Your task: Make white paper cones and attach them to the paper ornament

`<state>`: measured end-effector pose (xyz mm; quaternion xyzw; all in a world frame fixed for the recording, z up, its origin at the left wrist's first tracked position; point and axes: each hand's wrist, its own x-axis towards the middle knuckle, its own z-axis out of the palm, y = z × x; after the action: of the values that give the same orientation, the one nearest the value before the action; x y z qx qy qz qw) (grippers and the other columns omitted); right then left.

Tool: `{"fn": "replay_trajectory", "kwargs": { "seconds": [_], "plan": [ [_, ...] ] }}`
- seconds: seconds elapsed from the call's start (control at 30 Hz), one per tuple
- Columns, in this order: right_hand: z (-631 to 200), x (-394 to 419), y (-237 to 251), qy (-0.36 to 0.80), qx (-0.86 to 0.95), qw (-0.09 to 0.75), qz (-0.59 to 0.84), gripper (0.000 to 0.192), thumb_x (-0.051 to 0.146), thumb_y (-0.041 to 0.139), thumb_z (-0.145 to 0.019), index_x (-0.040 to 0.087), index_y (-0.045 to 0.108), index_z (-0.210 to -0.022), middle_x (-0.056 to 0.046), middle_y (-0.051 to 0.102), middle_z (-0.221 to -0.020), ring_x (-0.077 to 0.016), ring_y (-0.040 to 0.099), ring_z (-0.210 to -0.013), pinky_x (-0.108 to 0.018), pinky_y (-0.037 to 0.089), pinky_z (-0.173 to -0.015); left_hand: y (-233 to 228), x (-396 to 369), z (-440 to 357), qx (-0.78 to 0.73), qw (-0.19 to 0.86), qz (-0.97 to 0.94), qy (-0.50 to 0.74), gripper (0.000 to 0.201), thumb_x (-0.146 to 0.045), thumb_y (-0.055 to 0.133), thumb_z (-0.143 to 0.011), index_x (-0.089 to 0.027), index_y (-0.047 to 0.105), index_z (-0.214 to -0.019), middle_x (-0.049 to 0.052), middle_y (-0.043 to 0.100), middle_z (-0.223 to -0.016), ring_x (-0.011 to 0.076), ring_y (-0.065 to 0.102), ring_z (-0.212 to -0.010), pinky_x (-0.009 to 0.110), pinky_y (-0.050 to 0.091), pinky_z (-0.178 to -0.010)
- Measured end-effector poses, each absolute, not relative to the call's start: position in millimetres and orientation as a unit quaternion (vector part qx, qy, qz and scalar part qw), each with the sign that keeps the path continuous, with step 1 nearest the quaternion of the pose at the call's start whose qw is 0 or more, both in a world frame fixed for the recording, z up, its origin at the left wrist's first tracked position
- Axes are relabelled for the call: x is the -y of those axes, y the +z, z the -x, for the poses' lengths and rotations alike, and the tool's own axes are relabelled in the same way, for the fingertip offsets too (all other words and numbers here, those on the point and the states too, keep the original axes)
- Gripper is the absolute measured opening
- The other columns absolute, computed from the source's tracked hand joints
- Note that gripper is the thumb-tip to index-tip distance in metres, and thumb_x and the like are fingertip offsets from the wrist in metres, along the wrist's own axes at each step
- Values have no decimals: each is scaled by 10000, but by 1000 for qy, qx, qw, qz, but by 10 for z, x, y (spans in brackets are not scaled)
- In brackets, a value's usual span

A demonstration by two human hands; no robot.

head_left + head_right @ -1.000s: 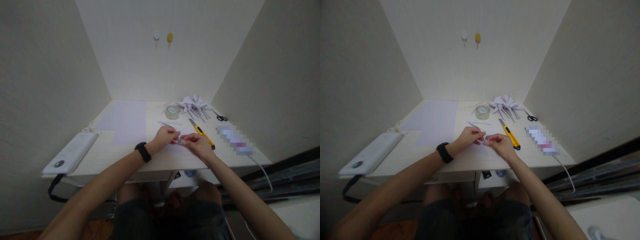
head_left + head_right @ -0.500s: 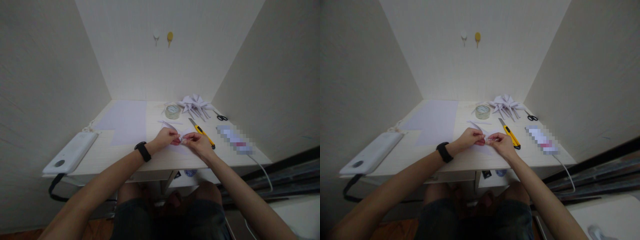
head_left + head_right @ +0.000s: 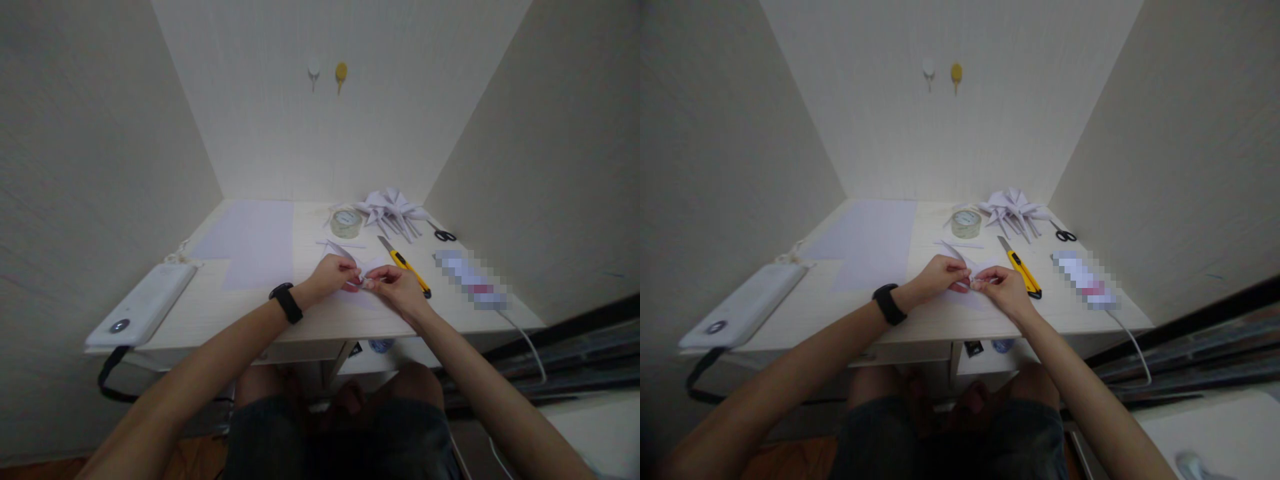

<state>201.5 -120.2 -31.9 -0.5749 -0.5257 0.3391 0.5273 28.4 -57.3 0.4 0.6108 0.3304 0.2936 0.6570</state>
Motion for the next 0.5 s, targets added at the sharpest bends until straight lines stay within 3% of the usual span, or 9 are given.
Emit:
{"fn": "replay_trajectory", "kwargs": {
  "seconds": [0.5],
  "plan": [
    [-2009, 1212, -295, 323, 533, 521, 583, 433, 540, 869, -507, 186, 744, -724, -47, 693, -655, -143, 511, -544, -289, 404, -520, -48, 551, -289, -320, 657, -615, 297, 233, -80, 687, -799, -110, 600, -585, 4, 601, -574, 120, 644, -631, 232, 595, -589]
  ]
}}
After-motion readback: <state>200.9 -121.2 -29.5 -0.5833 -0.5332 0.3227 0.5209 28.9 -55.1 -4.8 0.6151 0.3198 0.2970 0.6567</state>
